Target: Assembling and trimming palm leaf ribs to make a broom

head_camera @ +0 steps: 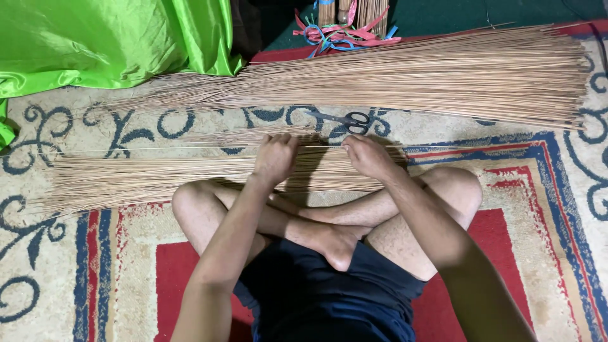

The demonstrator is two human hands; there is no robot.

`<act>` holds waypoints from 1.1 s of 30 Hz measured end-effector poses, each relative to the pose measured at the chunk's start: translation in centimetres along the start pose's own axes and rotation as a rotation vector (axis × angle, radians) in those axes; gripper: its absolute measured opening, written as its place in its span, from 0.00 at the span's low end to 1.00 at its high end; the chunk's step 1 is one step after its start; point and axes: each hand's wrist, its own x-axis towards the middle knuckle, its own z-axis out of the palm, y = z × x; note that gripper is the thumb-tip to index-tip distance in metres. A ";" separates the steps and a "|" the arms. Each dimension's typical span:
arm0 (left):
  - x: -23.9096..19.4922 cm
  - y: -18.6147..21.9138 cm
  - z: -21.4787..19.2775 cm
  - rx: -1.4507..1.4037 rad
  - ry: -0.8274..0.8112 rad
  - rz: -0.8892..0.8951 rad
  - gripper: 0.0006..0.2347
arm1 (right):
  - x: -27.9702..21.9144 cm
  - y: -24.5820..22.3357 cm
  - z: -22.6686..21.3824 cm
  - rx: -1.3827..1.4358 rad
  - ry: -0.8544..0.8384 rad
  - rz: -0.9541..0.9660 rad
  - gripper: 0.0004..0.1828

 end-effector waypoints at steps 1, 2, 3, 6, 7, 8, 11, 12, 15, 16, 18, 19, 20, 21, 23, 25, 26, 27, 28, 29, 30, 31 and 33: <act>0.5 1.1 0.6 0.000 0.000 -0.002 0.03 | 0.3 -1.1 0.4 0.000 -0.001 -0.001 0.08; 1.1 2.3 1.2 -0.009 -0.005 0.016 0.04 | 0.5 -2.2 0.7 0.026 -0.008 -0.015 0.08; 1.6 3.5 1.9 -0.019 -0.009 0.035 0.06 | 0.7 -3.2 1.0 0.052 -0.014 -0.029 0.09; 1.9 4.2 2.3 -0.014 -0.017 0.013 0.05 | 0.6 -4.9 0.8 0.030 -0.018 -0.038 0.09; 1.4 3.7 2.0 -0.015 -0.019 0.016 0.05 | 0.2 -3.8 0.6 0.031 -0.017 -0.034 0.09; 1.0 3.1 1.6 -0.012 -0.036 0.002 0.05 | -0.2 -2.8 0.6 0.029 -0.015 -0.017 0.09; -0.7 0.7 0.4 -0.010 -0.048 -0.031 0.04 | -1.4 -0.3 -0.6 -0.005 -0.009 0.004 0.10; -1.3 -0.2 0.0 -0.010 -0.042 -0.051 0.05 | -1.9 0.6 -1.1 -0.039 -0.005 0.006 0.10; -2.2 -3.3 0.2 -0.006 -0.067 -0.106 0.06 | -2.8 3.1 -2.0 -0.073 0.020 0.019 0.08; -2.3 -3.7 0.2 -0.006 -0.067 -0.101 0.06 | -2.9 2.9 -2.1 -0.073 0.023 0.022 0.08; -2.6 -4.3 0.4 -0.001 -0.120 -0.099 0.09 | -3.3 2.5 -2.3 -0.039 0.033 0.024 0.08; -2.0 -2.8 -0.6 -0.003 -0.121 -0.093 0.09 | -3.3 1.7 -1.8 -0.039 0.036 0.030 0.08; -1.4 -1.2 -1.5 -0.022 -0.154 -0.073 0.08 | -3.2 0.9 -1.4 0.002 0.031 0.021 0.08; -0.8 0.4 -2.5 -0.041 -0.186 -0.053 0.07 | -3.0 0.1 -1.0 0.042 0.026 0.012 0.08; 0.3 3.1 -1.0 -0.057 -0.196 -0.014 0.08 | -2.6 -3.5 -1.7 0.083 0.025 -0.005 0.08; 1.1 5.2 -0.1 -0.076 -0.209 0.024 0.09 | -2.3 -5.4 -2.2 0.126 0.020 -0.020 0.08; 1.3 5.9 -0.1 -0.075 -0.239 -0.006 0.07 | -2.4 -5.5 -2.4 0.130 -0.012 0.004 0.08; 1.5 6.6 0.0 -0.075 -0.269 -0.036 0.07 | -2.4 -5.6 -2.7 0.135 -0.045 0.029 0.08; 1.8 6.1 0.6 -0.080 -0.274 -0.034 0.07 | -3.0 -4.4 -3.4 0.137 -0.048 0.036 0.08; 2.1 5.6 1.1 -0.108 -0.303 -0.067 0.07 | -3.6 -3.2 -4.1 0.094 -0.054 0.067 0.08; 2.3 5.1 1.7 -0.136 -0.331 -0.102 0.07 | -4.2 -2.0 -4.9 0.049 -0.063 0.096 0.09; 2.4 5.1 1.3 -0.141 -0.335 -0.102 0.07 | -4.5 -0.8 -5.7 0.051 -0.067 0.101 0.09; 2.8 5.0 0.4 -0.094 -0.329 -0.125 0.06 | -4.8 1.8 -7.3 0.003 -0.075 0.194 0.09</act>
